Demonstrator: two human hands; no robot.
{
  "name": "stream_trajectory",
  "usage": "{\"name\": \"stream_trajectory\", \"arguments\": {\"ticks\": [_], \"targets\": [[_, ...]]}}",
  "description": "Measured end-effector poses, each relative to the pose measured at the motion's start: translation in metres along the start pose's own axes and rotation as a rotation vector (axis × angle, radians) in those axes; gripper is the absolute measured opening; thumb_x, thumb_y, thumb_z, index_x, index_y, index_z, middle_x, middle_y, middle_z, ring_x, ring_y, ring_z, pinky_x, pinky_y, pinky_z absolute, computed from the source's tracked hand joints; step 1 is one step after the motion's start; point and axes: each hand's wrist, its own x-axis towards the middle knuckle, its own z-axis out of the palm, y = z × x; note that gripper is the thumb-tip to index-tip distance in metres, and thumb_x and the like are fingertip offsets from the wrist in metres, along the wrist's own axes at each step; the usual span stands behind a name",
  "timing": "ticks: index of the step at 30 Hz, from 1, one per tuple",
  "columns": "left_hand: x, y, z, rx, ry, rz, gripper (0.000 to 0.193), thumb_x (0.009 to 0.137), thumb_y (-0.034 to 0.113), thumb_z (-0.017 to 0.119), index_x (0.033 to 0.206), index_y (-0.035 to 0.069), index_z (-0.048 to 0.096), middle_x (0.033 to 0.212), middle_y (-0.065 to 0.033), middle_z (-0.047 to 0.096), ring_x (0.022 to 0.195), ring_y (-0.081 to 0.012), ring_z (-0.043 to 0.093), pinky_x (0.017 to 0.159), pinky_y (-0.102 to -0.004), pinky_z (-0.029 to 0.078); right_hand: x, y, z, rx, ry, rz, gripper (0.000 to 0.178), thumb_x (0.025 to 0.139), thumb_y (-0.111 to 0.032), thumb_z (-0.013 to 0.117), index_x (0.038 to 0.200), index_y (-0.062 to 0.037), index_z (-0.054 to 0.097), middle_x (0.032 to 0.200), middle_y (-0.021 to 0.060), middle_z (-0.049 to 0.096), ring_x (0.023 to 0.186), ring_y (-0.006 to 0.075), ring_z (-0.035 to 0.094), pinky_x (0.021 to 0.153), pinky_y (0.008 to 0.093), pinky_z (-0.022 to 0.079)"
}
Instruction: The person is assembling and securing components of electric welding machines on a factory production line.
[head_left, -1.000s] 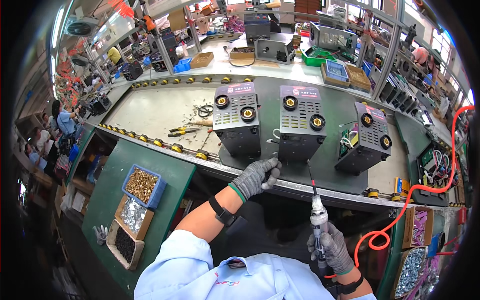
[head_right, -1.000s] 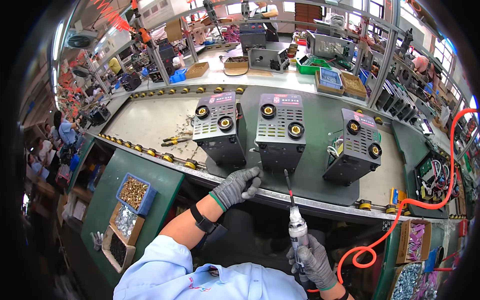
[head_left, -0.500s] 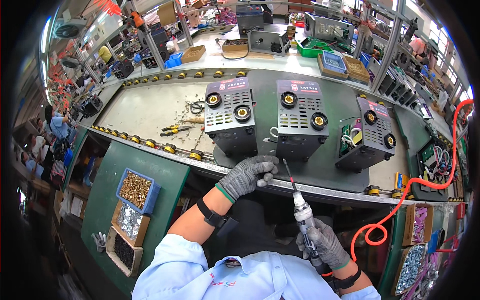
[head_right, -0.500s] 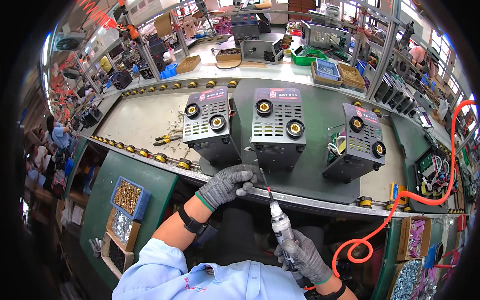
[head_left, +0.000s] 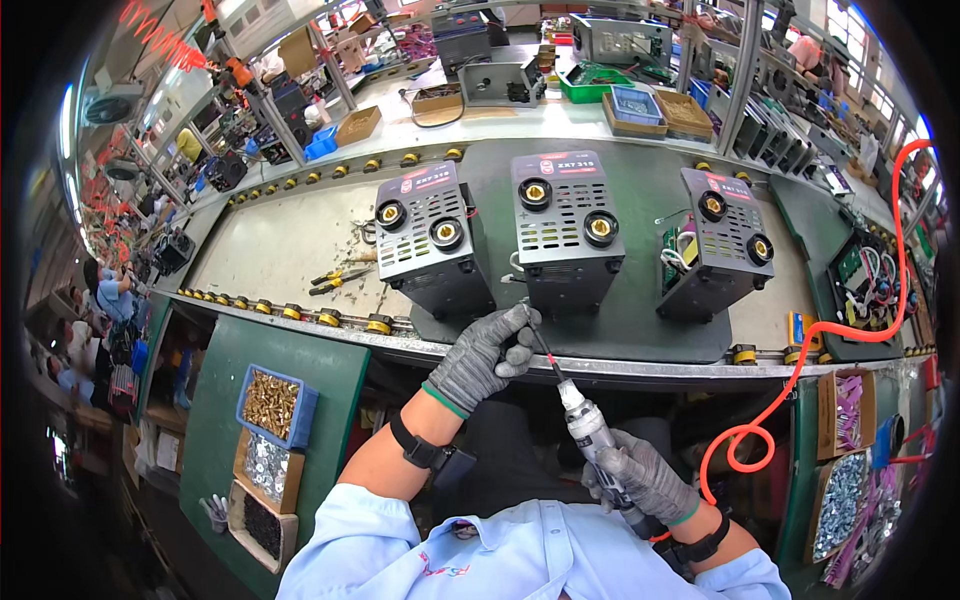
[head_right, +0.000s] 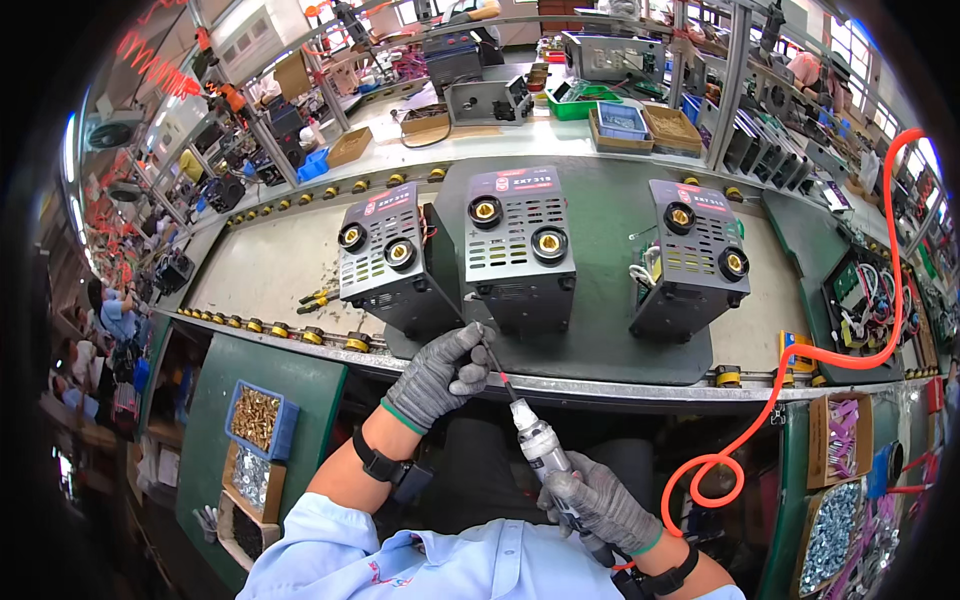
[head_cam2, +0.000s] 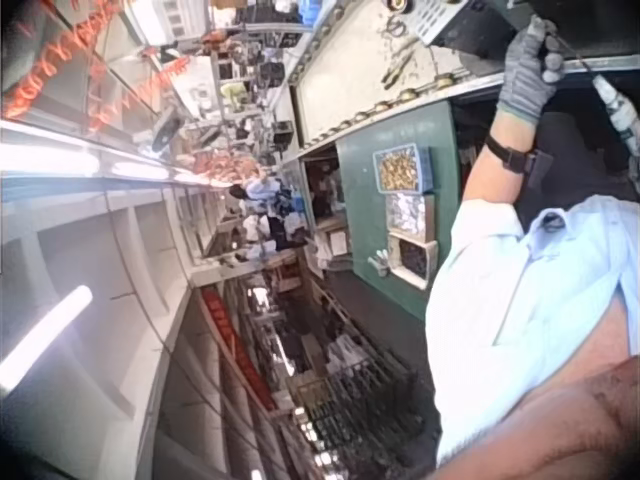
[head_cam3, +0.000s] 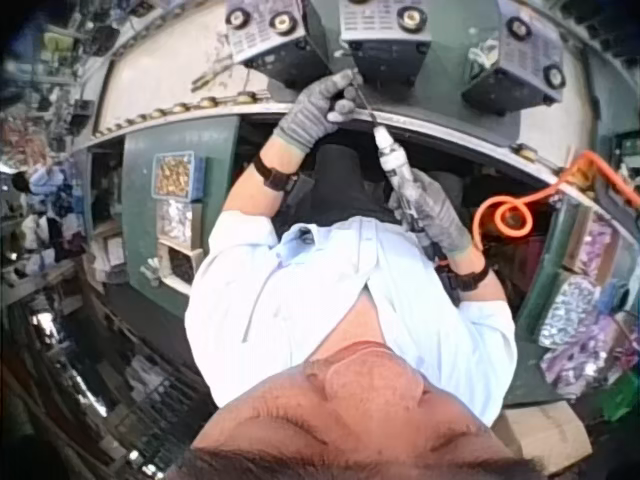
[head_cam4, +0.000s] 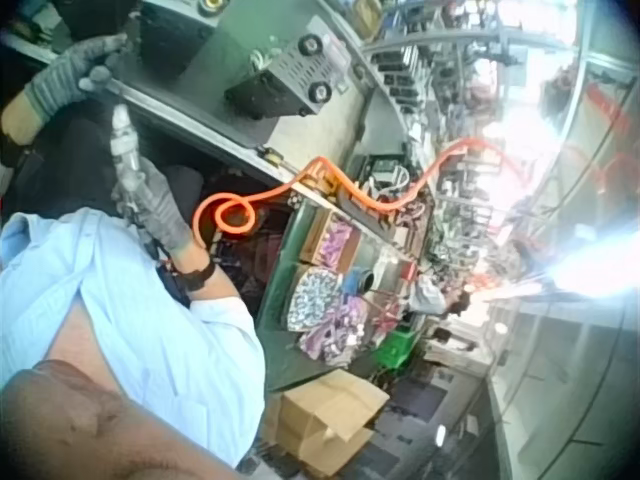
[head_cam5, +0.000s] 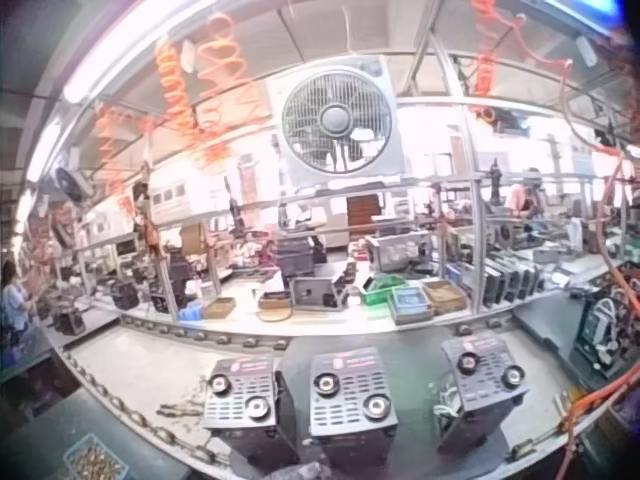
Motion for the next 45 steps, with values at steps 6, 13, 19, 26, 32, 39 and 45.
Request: {"name": "stream_trajectory", "arguments": {"ticks": [6,13,19,26,32,39,45], "targets": [[-0.003,-0.005,0.014,0.038,0.050,0.084,0.025,0.103,0.030,0.067,0.104,0.005,0.063,0.074,0.0005,0.062,0.050,-0.0059,0.052,0.039,-0.0188,0.042,0.000,0.002,-0.006,0.077,-0.065,0.000,0.080,0.088,-0.067,0.070,0.125,0.0013,0.054,0.088,0.0077,0.066,0.071,0.0121,0.066,0.056,0.0267,0.057],[-0.002,-0.007,0.025,0.161,0.115,0.137,0.028,0.100,0.034,0.072,0.095,0.009,0.061,0.072,0.0026,0.058,0.049,-0.0052,0.051,0.037,-0.0177,0.041,-0.004,-0.001,-0.011,0.176,-0.139,-0.010,0.067,0.094,-0.060,0.068,0.123,-0.0010,0.056,0.087,0.0075,0.066,0.071,0.0132,0.066,0.055,0.0267,0.059],[0.001,-0.010,0.029,0.083,0.119,0.108,0.026,0.100,0.033,0.072,0.096,0.009,0.062,0.071,0.0028,0.056,0.049,-0.0052,0.051,0.037,-0.0175,0.040,-0.004,-0.003,-0.012,0.180,-0.119,0.016,0.062,0.095,-0.056,0.068,0.123,-0.0016,0.056,0.087,0.0071,0.065,0.071,0.0125,0.066,0.055,0.0262,0.058],[-0.002,-0.008,0.029,0.205,0.140,0.140,0.024,0.102,0.029,0.069,0.103,0.006,0.062,0.076,0.0005,0.060,0.051,-0.0061,0.053,0.039,-0.0175,0.040,-0.008,-0.011,-0.012,0.198,-0.141,0.011,0.063,0.094,-0.056,0.069,0.123,-0.0018,0.057,0.087,0.0074,0.066,0.071,0.0121,0.066,0.055,0.0257,0.058],[0.001,0.004,0.009,-0.022,0.064,0.064,0.026,0.106,0.028,0.062,0.112,0.002,0.063,0.086,-0.0029,0.064,0.056,-0.0079,0.057,0.039,-0.0181,0.042,-0.007,-0.007,-0.011,0.204,-0.112,-0.010,0.068,0.091,-0.059,0.072,0.125,-0.0013,0.056,0.088,0.0084,0.066,0.070,0.0125,0.066,0.055,0.0263,0.058],[-0.003,0.004,0.002,-0.035,0.074,0.055,0.027,0.106,0.033,0.061,0.102,0.006,0.063,0.070,0.0000,0.062,0.044,-0.0094,0.053,0.032,-0.0203,0.037,-0.003,-0.006,-0.002,0.143,-0.128,0.011,0.072,0.090,-0.058,0.072,0.128,0.0001,0.053,0.089,0.0093,0.066,0.072,0.0125,0.066,0.057,0.0268,0.058],[-0.007,0.006,0.012,0.030,0.068,0.082,0.031,0.104,0.038,0.064,0.098,0.007,0.062,0.066,-0.0001,0.060,0.042,-0.0087,0.051,0.032,-0.0202,0.036,0.000,-0.008,-0.001,0.139,-0.135,0.026,0.072,0.089,-0.057,0.072,0.129,-0.0002,0.053,0.089,0.0089,0.066,0.072,0.0123,0.066,0.057,0.0270,0.058]]}}
